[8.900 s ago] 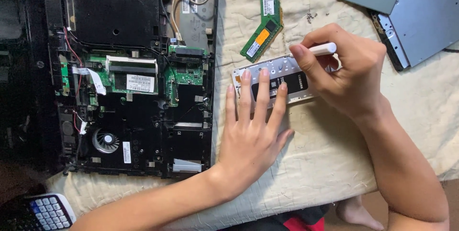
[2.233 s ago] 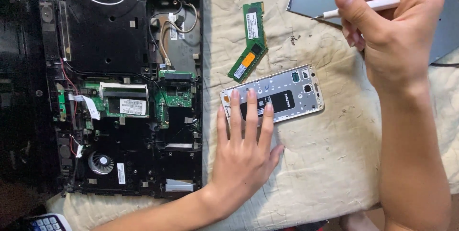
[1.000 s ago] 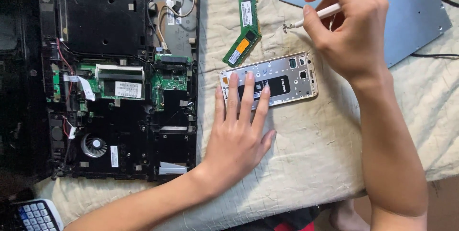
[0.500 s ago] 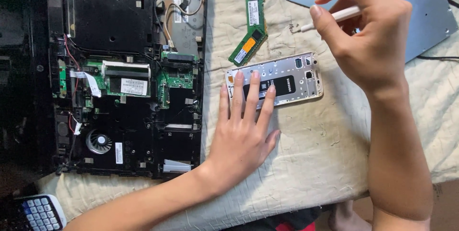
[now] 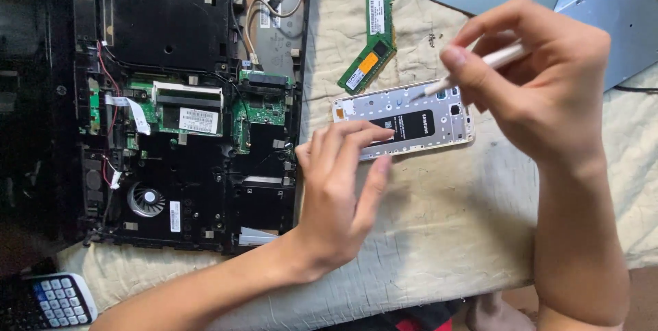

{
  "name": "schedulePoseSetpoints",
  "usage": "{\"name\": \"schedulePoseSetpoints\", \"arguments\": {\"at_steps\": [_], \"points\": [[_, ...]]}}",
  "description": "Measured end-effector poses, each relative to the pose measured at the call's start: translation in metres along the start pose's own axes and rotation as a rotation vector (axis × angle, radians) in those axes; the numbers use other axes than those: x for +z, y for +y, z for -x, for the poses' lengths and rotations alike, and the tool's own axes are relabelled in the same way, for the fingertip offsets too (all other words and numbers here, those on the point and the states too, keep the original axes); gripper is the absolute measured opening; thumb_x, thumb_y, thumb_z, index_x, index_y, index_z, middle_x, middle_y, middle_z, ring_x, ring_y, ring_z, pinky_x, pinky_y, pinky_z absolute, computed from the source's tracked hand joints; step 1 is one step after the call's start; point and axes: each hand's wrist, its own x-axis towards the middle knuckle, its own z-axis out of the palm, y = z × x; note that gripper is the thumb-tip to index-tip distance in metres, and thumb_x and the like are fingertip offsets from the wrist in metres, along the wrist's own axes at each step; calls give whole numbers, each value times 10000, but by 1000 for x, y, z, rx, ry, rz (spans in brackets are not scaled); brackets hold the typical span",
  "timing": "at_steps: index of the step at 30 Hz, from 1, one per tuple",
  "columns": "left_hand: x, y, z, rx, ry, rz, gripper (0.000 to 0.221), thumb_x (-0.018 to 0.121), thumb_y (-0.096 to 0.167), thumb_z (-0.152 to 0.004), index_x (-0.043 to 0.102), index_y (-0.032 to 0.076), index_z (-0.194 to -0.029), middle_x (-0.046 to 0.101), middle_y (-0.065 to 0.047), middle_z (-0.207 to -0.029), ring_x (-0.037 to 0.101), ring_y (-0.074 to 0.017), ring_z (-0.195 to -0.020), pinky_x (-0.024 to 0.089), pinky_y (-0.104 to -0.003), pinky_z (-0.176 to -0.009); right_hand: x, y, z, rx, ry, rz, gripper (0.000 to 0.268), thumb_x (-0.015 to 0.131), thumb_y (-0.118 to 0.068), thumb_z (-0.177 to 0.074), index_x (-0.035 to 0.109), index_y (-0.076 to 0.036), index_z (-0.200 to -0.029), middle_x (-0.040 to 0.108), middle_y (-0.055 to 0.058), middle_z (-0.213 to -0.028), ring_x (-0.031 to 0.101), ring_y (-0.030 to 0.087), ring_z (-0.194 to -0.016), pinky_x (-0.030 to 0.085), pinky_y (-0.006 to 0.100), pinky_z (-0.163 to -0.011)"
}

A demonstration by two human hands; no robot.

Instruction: The person is using a precision screwdriver to remove or install screws on the internal frame of a smartphone, with a disassembled laptop and other components nearby.

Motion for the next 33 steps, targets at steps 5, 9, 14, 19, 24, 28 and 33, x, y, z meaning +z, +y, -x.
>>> {"name": "schedulePoseSetpoints", "arguments": {"at_steps": [5,9,14,19,24,28,33], "points": [[-6,6,-6,-103,28,283,227,613,26,-954,601,-4,-1178,639,-109,-1092,604,-199,-936,510,-308,-864,5,-12,8,-20,-34,36,157,757,154,-966,639,131,-1067,669,152,-857,589,143,-624,428,204,-545],[-8,5,-6,-143,27,378,185,665,35,-949,653,-2,-1129,676,-73,-984,624,-146,-853,487,-263,-781,8,-17,11,-52,-50,116,184,810,130,-897,675,100,-1020,693,124,-819,541,116,-578,381,201,-532],[-5,2,-3,-207,19,536,124,661,-4,-951,670,-33,-1072,705,-96,-988,654,-145,-826,567,-254,-785,13,-20,10,-65,-75,124,171,815,112,-875,695,84,-994,689,105,-764,535,108,-561,345,202,-511],[-3,-1,-1,-227,51,607,73,664,-44,-948,683,-43,-1018,708,-108,-934,711,-165,-819,608,-254,-772,14,-21,11,-75,-87,118,173,814,117,-874,690,89,-992,695,104,-765,550,107,-576,353,199,-517],[-3,0,-1,-250,41,676,75,634,-25,-965,675,-49,-1023,705,-112,-949,693,-165,-848,617,-273,-824,15,-19,8,-85,-107,104,171,806,110,-872,688,82,-992,724,119,-785,615,113,-581,389,191,-500],[-2,-5,3,-265,42,793,115,641,23,-975,666,-54,-1058,697,-118,-983,705,-183,-883,624,-287,-859,15,-18,9,-93,-105,88,171,797,111,-867,689,81,-996,727,118,-792,607,110,-577,398,189,-505],[-2,-7,3,-360,53,921,89,642,37,-987,691,-28,-1021,729,-95,-911,697,-143,-848,592,-260,-816,19,-16,7,-62,-100,36,147,773,71,-845,693,44,-967,720,82,-753,590,85,-539,372,171,-472]]}}
